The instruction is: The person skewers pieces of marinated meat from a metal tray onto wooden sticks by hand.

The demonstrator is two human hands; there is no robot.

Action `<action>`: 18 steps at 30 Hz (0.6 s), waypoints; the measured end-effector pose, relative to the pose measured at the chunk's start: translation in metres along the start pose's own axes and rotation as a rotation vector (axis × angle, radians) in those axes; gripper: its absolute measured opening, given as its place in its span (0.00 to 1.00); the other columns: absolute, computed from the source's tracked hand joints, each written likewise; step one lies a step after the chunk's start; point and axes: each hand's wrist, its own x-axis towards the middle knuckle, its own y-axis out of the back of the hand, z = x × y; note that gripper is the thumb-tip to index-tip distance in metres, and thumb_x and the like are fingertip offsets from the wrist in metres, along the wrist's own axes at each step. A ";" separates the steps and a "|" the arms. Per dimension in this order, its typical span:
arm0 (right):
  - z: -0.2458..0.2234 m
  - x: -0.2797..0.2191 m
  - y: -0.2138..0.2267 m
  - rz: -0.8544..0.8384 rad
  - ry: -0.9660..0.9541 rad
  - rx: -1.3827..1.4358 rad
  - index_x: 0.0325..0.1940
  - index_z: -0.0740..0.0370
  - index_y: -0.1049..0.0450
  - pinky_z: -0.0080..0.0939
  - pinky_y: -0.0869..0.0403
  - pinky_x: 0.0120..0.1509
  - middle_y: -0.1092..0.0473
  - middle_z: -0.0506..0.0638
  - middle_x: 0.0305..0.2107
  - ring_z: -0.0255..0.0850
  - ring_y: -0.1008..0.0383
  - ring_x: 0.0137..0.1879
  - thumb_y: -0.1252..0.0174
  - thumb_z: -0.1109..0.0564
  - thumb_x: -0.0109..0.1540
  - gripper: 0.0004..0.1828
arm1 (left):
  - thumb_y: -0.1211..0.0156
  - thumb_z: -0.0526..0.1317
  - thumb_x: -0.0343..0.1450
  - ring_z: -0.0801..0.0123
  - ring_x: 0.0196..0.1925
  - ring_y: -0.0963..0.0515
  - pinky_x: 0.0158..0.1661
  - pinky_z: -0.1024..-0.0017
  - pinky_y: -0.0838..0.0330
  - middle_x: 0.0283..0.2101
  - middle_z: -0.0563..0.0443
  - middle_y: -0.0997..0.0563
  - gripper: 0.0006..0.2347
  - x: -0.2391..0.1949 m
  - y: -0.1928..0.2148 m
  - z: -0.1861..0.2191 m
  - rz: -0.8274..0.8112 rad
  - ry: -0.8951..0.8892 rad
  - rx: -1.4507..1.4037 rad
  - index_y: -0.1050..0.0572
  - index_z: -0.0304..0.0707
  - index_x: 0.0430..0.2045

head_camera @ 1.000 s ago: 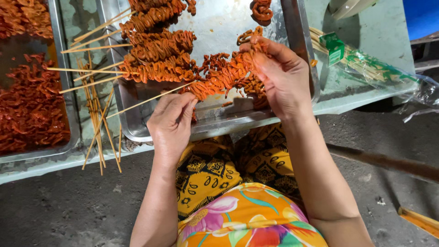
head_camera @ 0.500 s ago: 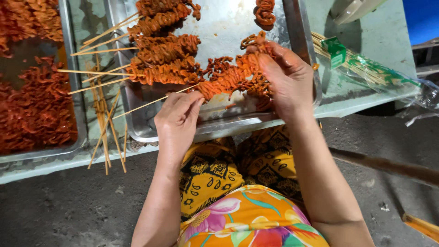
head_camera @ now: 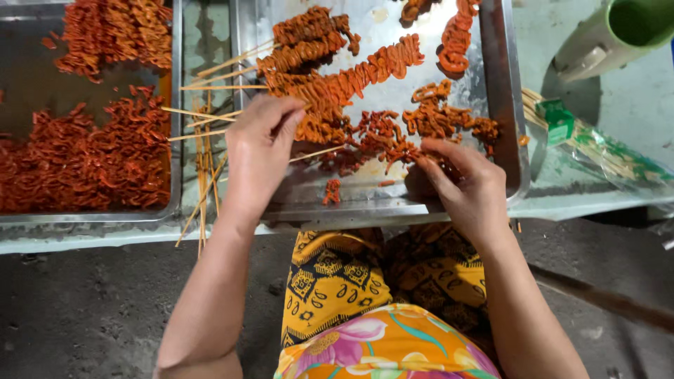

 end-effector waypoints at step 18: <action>-0.009 0.006 -0.001 -0.005 -0.042 -0.058 0.52 0.63 0.21 0.37 0.23 0.48 0.22 0.55 0.43 0.39 0.20 0.44 0.33 0.61 0.63 0.13 | 0.32 0.29 0.73 0.59 0.41 0.15 0.42 0.67 0.23 0.39 0.42 0.17 0.04 0.128 0.011 -0.151 -0.171 -0.145 0.169 0.18 0.32 0.40</action>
